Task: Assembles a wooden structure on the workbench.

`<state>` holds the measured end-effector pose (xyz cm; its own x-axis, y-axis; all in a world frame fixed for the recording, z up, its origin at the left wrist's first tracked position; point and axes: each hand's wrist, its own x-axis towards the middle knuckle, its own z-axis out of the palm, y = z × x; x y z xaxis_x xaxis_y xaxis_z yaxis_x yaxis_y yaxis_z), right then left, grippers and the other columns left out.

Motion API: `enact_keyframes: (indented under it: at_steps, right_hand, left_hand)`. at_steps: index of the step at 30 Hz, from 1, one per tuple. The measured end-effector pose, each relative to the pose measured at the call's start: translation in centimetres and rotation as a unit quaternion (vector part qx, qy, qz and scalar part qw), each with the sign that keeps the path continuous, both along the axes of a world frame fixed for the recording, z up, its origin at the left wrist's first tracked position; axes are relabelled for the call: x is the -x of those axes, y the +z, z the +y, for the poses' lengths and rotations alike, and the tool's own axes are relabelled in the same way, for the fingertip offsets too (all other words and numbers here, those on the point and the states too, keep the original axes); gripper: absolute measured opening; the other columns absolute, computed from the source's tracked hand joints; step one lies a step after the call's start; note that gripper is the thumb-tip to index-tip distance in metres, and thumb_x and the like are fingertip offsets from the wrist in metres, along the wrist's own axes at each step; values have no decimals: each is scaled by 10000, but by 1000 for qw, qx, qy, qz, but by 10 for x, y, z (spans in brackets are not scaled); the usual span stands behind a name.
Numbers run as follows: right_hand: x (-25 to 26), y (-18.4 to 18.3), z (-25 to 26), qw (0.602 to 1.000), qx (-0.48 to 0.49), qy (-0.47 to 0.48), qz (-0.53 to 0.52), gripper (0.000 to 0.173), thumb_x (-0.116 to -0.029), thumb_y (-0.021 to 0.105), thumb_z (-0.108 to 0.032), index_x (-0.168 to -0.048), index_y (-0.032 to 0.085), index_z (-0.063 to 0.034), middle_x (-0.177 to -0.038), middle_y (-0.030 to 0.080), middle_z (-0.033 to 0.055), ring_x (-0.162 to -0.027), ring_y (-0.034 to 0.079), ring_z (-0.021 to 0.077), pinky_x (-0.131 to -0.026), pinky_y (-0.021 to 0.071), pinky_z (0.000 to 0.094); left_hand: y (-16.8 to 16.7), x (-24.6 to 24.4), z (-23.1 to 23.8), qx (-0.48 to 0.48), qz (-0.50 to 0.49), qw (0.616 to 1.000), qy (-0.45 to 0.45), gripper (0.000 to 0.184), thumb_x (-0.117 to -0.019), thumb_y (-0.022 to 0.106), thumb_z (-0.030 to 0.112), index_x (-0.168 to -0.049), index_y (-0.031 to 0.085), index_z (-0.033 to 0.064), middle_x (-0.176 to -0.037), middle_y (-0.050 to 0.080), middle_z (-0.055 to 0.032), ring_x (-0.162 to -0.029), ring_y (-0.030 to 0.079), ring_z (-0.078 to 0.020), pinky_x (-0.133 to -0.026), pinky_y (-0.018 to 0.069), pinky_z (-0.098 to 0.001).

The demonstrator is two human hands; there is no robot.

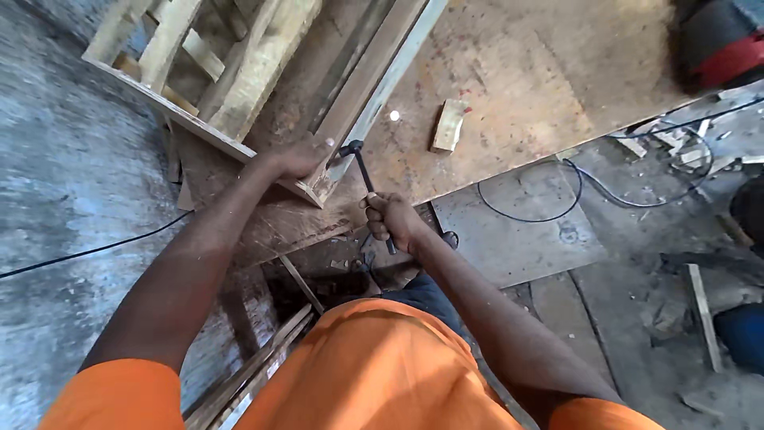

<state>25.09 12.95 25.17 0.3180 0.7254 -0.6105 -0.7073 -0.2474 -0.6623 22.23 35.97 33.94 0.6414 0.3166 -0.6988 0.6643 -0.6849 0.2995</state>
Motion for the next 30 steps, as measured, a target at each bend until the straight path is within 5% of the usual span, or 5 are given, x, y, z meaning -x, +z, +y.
enact_keyframes:
  at_steps: [10,14,18,24,30]
  right_hand:
    - [-22,0,-1,999,-10,30,18,370,-1142,297,-303,-1035,565,-72,-561,357,-69,-392,338,40,-372,358,201]
    - [-58,-6,25,986,65,142,-62,386,-1140,312,-337,-1128,591,-71,-680,511,-6,-438,430,61,-397,399,200]
    - [-102,-10,54,895,110,286,-324,330,-1120,419,-286,-1129,638,-40,-717,514,43,-496,450,117,-465,412,280]
    - [-157,-17,80,851,11,423,-311,334,-1117,413,-262,-997,646,-55,-577,473,8,-405,402,77,-384,340,221]
    - [-175,-28,103,819,-54,510,-257,348,-1128,371,-242,-983,623,-53,-551,432,-9,-370,379,57,-342,315,194]
  left_hand:
    - [-1,-2,4,5,14,999,-37,640,-1097,350,523,-1214,627,-42,-1159,652,-278,-1111,632,-411,-978,446,-652]
    - [-4,0,-3,-63,9,997,-51,710,-1086,322,565,-1298,593,-56,-1320,586,-316,-1236,580,-460,-1016,418,-694]
    - [-9,2,-1,-112,-29,990,-78,837,-1063,370,586,-1588,247,-54,-1674,170,-276,-1556,181,-437,-1210,253,-642]
    - [-4,2,-4,-132,-15,987,-91,859,-969,629,526,-1529,366,-69,-1654,254,-260,-1527,270,-430,-1182,313,-624]
    - [-14,1,-11,-179,-33,980,-80,835,-956,613,447,-1577,293,-10,-1667,242,-220,-1535,272,-385,-1177,330,-593]
